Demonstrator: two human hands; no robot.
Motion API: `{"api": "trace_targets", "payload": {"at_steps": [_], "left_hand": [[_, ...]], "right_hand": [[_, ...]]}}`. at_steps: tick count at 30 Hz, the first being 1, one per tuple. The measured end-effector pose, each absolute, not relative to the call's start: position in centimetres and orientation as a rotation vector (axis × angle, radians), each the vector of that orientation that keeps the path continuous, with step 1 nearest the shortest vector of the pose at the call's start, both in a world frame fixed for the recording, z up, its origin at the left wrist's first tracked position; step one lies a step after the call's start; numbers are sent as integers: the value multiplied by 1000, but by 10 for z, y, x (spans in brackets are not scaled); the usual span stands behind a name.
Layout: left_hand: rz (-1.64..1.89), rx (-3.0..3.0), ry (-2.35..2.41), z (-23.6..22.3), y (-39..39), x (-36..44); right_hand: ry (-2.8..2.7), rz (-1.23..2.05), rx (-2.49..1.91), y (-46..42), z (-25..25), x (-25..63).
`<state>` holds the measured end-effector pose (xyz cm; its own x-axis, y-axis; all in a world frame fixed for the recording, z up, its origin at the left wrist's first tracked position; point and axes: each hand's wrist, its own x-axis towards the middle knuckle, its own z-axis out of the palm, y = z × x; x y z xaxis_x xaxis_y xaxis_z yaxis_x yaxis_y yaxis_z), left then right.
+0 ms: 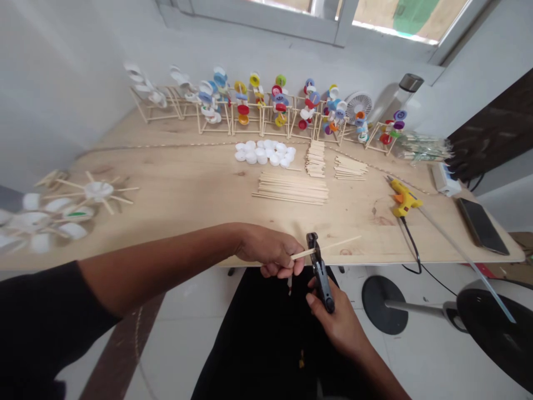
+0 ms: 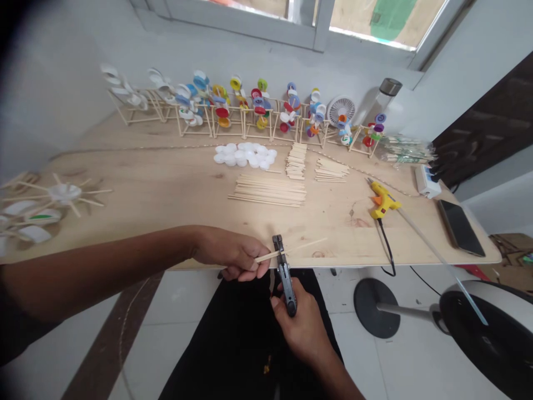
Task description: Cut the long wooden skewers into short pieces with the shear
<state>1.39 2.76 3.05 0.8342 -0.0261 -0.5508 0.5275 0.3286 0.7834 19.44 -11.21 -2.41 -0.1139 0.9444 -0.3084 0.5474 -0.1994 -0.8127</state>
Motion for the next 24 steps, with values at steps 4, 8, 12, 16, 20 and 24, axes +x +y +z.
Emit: {"api": "trace_targets", "payload": {"at_steps": [4, 8, 12, 16, 20, 24], "left_hand": [[-390, 1166, 460, 31, 29, 14], [-410, 1155, 453, 32, 30, 15], [-431, 1161, 455, 31, 31, 15], [-449, 1182, 440, 29, 33, 16], [-470, 1207, 438, 29, 36, 19], [-489, 1212, 446, 30, 36, 20]], "right_hand": [[-1649, 1239, -1725, -113, -23, 195], [-1635, 1249, -1739, -114, -24, 195], [-1617, 1266, -1742, -115, -27, 195], [-1612, 1284, -1744, -116, -28, 196], [-1598, 1272, -1765, -117, -28, 195], [-1608, 1270, -1772, -118, -28, 196]]}}
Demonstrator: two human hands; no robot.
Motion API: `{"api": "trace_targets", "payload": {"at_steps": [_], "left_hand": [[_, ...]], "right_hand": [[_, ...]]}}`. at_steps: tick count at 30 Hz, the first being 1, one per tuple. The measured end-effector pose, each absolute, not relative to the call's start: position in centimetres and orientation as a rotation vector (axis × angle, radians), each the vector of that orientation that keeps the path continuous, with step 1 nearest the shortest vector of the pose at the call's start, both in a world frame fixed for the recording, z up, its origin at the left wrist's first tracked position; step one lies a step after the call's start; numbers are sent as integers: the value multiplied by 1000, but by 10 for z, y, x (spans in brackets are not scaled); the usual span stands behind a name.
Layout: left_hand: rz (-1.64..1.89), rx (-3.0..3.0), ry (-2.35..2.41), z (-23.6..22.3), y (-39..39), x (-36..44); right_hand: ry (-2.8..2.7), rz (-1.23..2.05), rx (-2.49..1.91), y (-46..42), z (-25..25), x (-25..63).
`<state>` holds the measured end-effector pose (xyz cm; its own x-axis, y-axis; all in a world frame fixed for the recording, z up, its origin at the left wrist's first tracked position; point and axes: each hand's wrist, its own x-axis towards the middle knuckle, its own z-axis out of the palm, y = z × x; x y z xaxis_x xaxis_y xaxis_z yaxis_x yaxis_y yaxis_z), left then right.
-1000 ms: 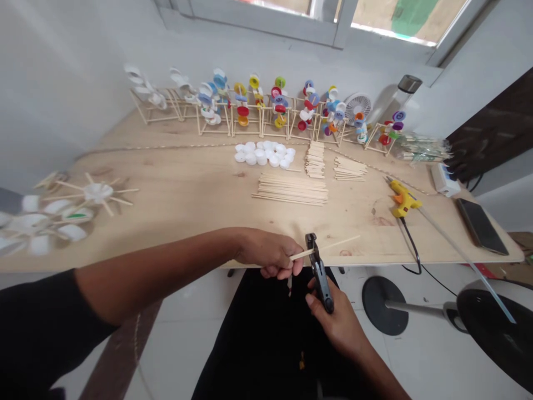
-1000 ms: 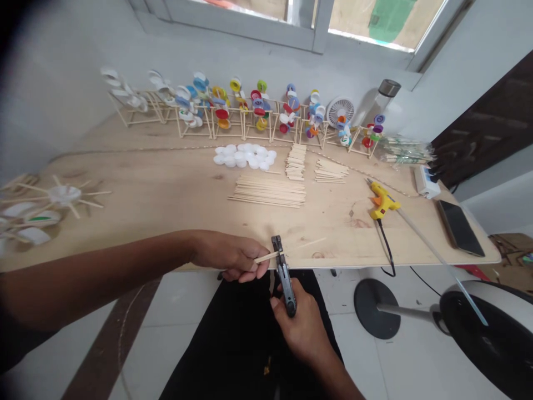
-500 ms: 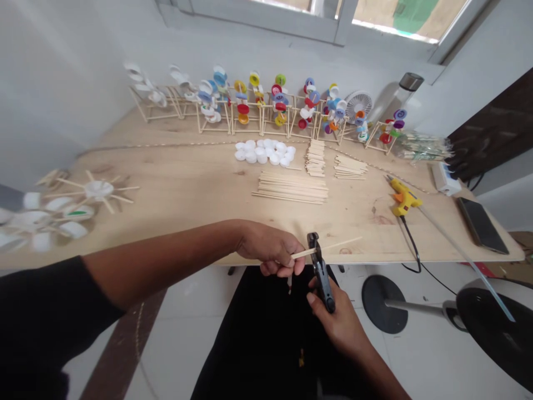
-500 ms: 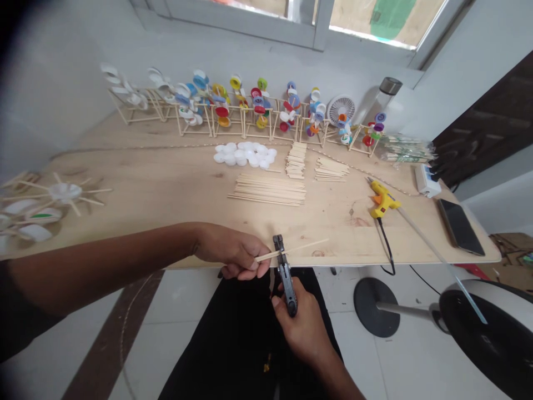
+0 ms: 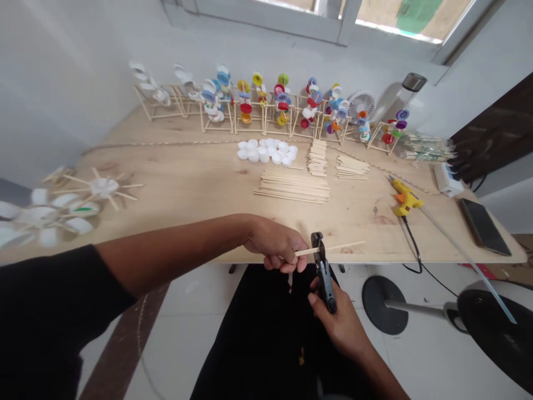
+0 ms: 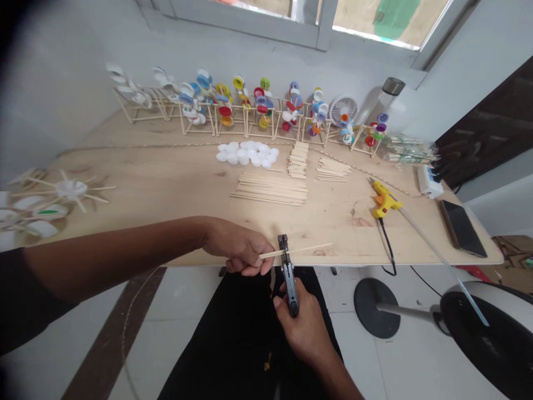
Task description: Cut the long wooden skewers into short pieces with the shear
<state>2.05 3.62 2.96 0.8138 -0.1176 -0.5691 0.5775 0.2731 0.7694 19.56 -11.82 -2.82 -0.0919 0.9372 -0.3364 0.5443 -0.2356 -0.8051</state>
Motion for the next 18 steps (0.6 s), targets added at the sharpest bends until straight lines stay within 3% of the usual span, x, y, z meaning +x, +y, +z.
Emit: {"api": "trace_targets", "payload": {"at_steps": [18], "left_hand": [[-487, 1303, 535, 34, 35, 24]], "right_hand": [[-1651, 1098, -1848, -119, -34, 194]]}}
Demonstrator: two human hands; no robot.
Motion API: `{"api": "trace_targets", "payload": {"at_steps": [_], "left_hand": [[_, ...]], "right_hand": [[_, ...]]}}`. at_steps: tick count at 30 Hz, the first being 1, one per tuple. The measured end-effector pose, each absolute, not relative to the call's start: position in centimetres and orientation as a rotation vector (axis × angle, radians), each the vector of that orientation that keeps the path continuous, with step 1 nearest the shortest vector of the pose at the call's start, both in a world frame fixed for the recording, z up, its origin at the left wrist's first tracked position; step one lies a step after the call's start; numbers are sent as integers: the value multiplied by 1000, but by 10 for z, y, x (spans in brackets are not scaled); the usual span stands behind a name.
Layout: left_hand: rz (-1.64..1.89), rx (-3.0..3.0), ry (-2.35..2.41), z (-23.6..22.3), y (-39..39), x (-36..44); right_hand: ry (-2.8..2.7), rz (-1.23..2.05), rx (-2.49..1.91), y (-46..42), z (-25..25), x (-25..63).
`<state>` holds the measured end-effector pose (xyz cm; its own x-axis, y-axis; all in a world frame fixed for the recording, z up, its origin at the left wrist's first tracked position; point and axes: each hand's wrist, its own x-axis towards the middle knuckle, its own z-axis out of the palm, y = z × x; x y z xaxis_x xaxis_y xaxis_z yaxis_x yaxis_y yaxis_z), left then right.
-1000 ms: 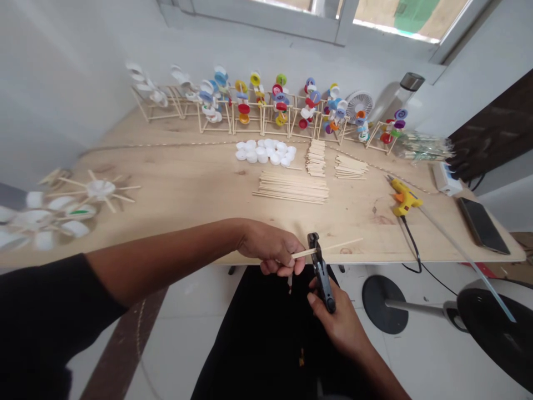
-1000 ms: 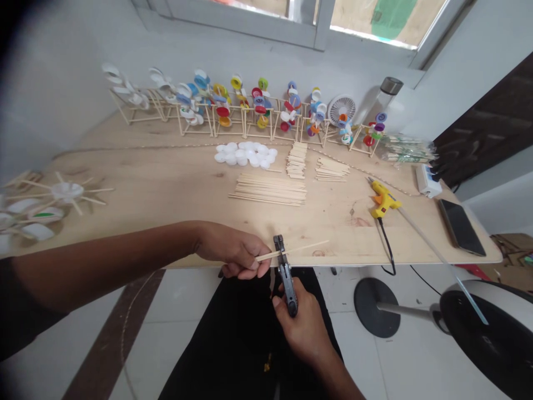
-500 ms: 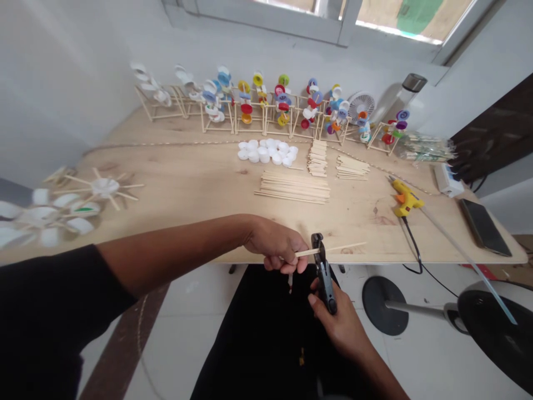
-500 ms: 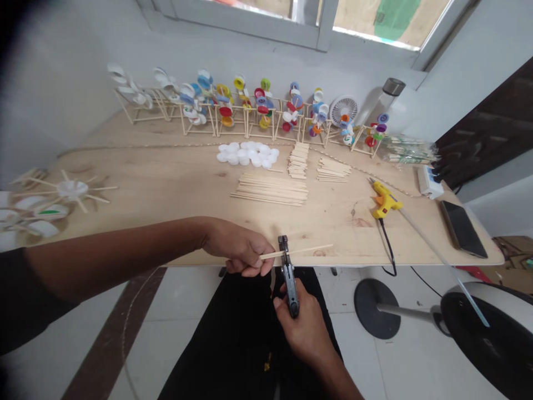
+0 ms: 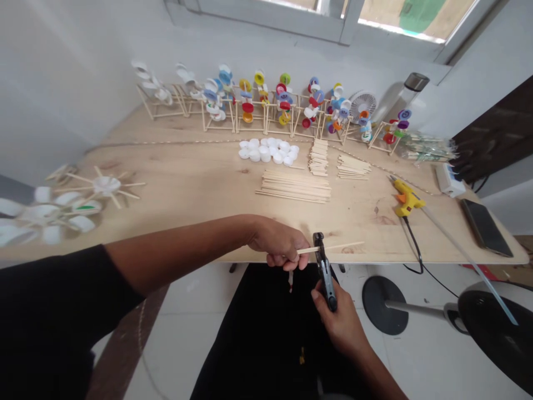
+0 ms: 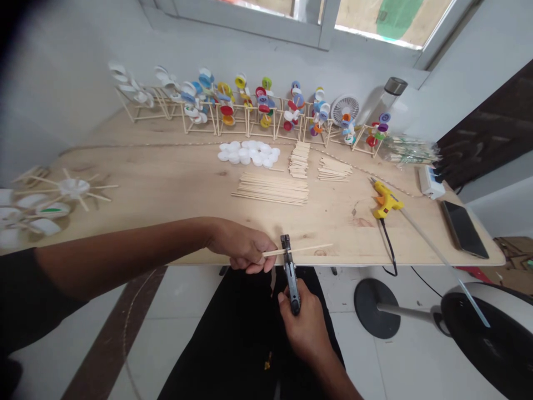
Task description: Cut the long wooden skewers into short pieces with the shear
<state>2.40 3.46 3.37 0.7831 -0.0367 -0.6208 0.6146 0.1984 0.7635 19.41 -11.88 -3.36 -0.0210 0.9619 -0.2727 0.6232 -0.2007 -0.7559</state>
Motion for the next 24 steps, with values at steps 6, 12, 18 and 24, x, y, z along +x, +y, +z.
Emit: {"api": "trace_targets", "payload": {"at_steps": [6, 12, 18, 24], "left_hand": [[-401, 1435, 589, 40, 31, 26], [-188, 1605, 677, 40, 29, 12], [135, 1916, 950, 32, 13, -7], [500, 2484, 1260, 16, -27, 5]], "right_hand": [[-1608, 1030, -1858, -119, -39, 193], [-1580, 1009, -1869, -119, -40, 193], [-1546, 999, -1861, -119, -42, 195], [-1527, 1029, -1864, -118, -41, 194]]}}
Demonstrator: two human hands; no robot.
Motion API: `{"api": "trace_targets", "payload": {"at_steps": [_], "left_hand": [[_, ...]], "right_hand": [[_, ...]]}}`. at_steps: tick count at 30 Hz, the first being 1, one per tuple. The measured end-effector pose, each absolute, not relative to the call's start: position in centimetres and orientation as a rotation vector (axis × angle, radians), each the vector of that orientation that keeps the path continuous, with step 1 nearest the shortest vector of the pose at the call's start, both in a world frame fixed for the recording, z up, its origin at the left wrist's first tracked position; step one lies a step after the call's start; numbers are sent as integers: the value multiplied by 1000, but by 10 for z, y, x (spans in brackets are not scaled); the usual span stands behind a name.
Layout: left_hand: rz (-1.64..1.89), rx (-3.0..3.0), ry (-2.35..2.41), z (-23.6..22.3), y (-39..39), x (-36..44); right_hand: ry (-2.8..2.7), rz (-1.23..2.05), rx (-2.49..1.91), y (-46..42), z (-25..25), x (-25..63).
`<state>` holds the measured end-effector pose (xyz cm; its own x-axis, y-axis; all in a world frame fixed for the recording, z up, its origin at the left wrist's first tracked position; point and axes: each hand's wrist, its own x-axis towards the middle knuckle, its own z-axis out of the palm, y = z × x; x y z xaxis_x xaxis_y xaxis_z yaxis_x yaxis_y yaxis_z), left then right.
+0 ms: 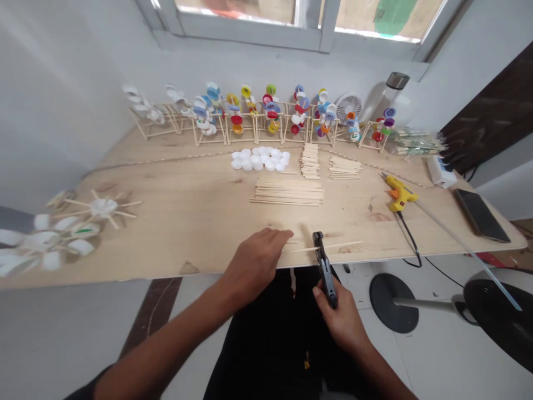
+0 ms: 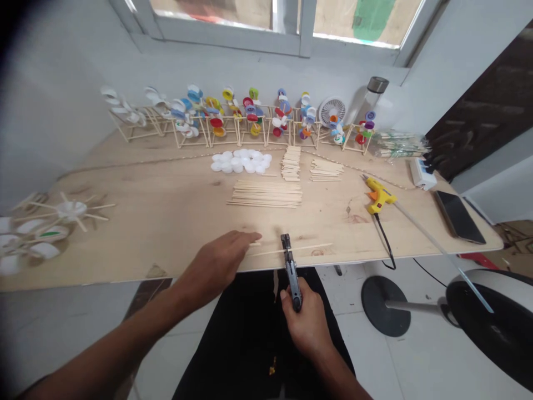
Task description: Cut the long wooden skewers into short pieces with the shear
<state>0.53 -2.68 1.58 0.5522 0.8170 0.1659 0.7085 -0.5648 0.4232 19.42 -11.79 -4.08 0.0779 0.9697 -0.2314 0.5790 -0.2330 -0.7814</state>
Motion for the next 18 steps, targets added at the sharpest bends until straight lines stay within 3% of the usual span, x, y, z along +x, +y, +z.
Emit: {"api": "trace_targets", "payload": {"at_steps": [6, 18], "left_hand": [[523, 2798, 1223, 7, -46, 30], [280, 2767, 1403, 9, -49, 49]], "right_hand": [[-1531, 1038, -1798, -118, -37, 192], [-1555, 1047, -1761, -118, -33, 189]]}}
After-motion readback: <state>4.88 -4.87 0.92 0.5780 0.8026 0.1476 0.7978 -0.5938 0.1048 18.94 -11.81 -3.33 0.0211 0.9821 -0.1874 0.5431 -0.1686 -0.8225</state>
